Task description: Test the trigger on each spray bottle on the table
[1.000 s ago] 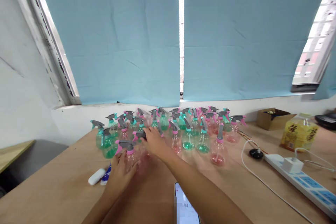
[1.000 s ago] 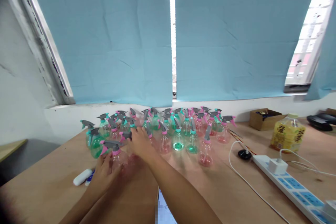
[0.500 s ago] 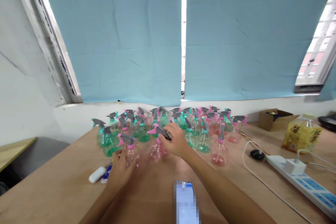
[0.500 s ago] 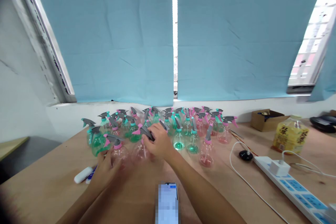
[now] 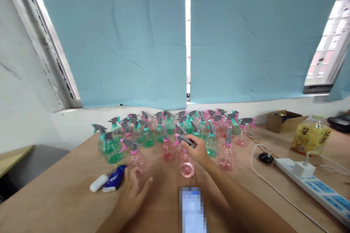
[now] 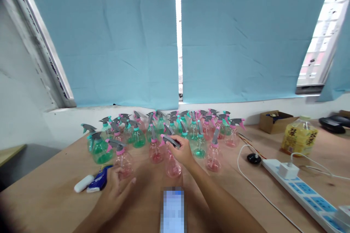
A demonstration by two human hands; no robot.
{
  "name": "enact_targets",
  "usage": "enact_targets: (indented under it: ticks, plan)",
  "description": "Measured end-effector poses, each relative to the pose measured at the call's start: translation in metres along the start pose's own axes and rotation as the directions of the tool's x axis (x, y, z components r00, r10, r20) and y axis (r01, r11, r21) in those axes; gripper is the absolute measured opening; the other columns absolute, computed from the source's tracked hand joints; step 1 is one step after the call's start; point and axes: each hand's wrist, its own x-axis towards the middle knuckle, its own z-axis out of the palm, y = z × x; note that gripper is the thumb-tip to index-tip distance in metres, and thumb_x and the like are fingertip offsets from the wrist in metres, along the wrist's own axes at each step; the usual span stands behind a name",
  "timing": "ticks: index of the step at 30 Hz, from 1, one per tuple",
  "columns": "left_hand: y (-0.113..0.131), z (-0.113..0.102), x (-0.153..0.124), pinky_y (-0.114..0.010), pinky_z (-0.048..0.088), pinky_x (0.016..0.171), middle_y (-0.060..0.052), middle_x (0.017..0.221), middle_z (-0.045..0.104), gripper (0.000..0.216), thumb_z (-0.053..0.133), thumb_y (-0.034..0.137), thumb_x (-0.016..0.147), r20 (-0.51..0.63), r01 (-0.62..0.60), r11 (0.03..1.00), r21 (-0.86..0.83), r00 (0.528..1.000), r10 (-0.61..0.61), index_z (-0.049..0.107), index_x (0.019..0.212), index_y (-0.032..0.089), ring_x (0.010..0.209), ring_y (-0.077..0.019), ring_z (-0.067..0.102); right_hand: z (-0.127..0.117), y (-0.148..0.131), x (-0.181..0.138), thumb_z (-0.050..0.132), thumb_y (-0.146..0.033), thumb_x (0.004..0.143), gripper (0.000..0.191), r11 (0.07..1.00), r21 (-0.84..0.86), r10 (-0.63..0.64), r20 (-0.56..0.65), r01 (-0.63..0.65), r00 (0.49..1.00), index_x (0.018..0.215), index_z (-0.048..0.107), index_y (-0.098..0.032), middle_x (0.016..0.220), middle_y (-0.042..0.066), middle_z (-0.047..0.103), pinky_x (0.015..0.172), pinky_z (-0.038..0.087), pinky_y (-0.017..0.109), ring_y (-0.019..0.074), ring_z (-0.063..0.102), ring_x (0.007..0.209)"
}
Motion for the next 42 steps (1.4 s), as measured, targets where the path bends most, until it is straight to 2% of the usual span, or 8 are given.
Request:
enact_targets:
  ticks: [3,5,9,16,23,30,37,42]
  plan:
    - [0.025,0.007,-0.001,-0.042,0.044,0.094,-0.009,0.109,0.056,0.029,0.056,0.046,0.088,0.254,-0.139,0.99,0.023,0.959,0.128,0.054,0.104,0.021,0.103,-0.0286,0.056,0.001,0.0,-0.001,0.067,-0.036,0.083,0.02,1.0,-0.01,-0.009,0.012,0.009,1.0,0.088,0.07,-0.018,0.073,0.001,0.062,0.059,0.04,0.025,0.0144,0.052,0.064]
    - [0.04,0.013,0.006,-0.035,0.046,0.084,-0.007,0.106,0.059,0.02,0.05,0.04,0.093,0.417,-0.175,0.984,-0.039,0.892,0.175,0.056,0.102,0.023,0.096,-0.0247,0.058,0.0,-0.001,-0.001,0.068,-0.035,0.081,0.021,0.999,0.04,0.001,0.058,-0.003,0.998,0.092,0.07,-0.018,0.079,0.002,0.064,0.065,0.042,0.027,0.0159,0.055,0.07]
    - [0.055,0.031,0.026,-0.028,0.039,0.066,0.0,0.076,0.063,0.02,0.048,0.036,0.094,0.534,-0.145,0.984,-0.099,0.827,0.175,0.058,0.083,0.022,0.07,-0.0186,0.058,-0.005,-0.002,-0.001,0.068,-0.029,0.08,0.022,0.989,0.132,0.029,0.224,-0.06,0.974,0.099,0.071,-0.019,0.082,0.002,0.064,0.067,0.044,0.028,0.0161,0.055,0.072]
    - [0.041,0.065,0.043,-0.025,0.038,0.065,0.0,0.075,0.062,0.028,0.047,0.042,0.094,0.54,-0.025,0.962,-0.271,0.824,0.173,0.061,0.084,0.019,0.07,-0.0159,0.055,-0.009,0.002,0.001,0.059,-0.017,0.072,0.025,0.941,0.23,0.115,0.475,-0.25,0.872,0.092,0.073,-0.02,0.072,-0.001,0.065,0.068,0.046,0.027,0.0165,0.058,0.071]
    - [0.021,0.076,0.045,-0.024,0.038,0.066,0.003,0.071,0.053,0.033,0.051,0.047,0.092,0.538,0.146,0.912,-0.384,0.838,0.093,0.057,0.078,0.017,0.07,-0.0139,0.048,-0.007,0.0,0.005,0.056,-0.015,0.067,0.026,0.876,0.306,0.141,0.576,-0.373,0.805,0.087,0.071,-0.018,0.063,-0.001,0.065,0.06,0.043,0.025,0.0151,0.059,0.061]
    - [0.022,0.075,0.046,-0.023,0.036,0.063,0.004,0.07,0.049,0.036,0.053,0.051,0.09,0.547,0.226,0.885,-0.406,0.836,0.038,0.056,0.078,0.018,0.067,-0.0131,0.045,-0.005,-0.011,-0.001,0.052,-0.015,0.06,0.017,0.852,0.326,0.207,0.508,-0.409,0.836,0.067,0.067,-0.019,0.061,-0.001,0.063,0.055,0.041,0.024,0.0139,0.056,0.058]
    - [0.023,0.075,0.046,-0.022,0.035,0.061,0.005,0.068,0.047,0.036,0.054,0.052,0.09,0.561,0.25,0.882,-0.4,0.827,0.02,0.055,0.076,0.018,0.063,-0.012,0.042,-0.005,-0.011,-0.001,0.052,-0.015,0.059,0.03,0.845,0.35,0.18,0.528,-0.405,0.83,0.082,0.071,-0.018,0.063,-0.001,0.064,0.055,0.041,0.024,0.0128,0.052,0.056]
    - [0.02,0.077,0.046,-0.022,0.034,0.06,0.005,0.067,0.046,0.036,0.053,0.051,0.091,0.559,0.238,0.881,-0.41,0.828,0.036,0.055,0.077,0.018,0.062,-0.0119,0.041,-0.005,-0.009,-0.002,0.051,-0.015,0.061,0.025,0.859,0.351,0.16,0.507,-0.373,0.847,0.076,0.07,-0.019,0.062,-0.001,0.063,0.055,0.04,0.024,0.0139,0.055,0.058]
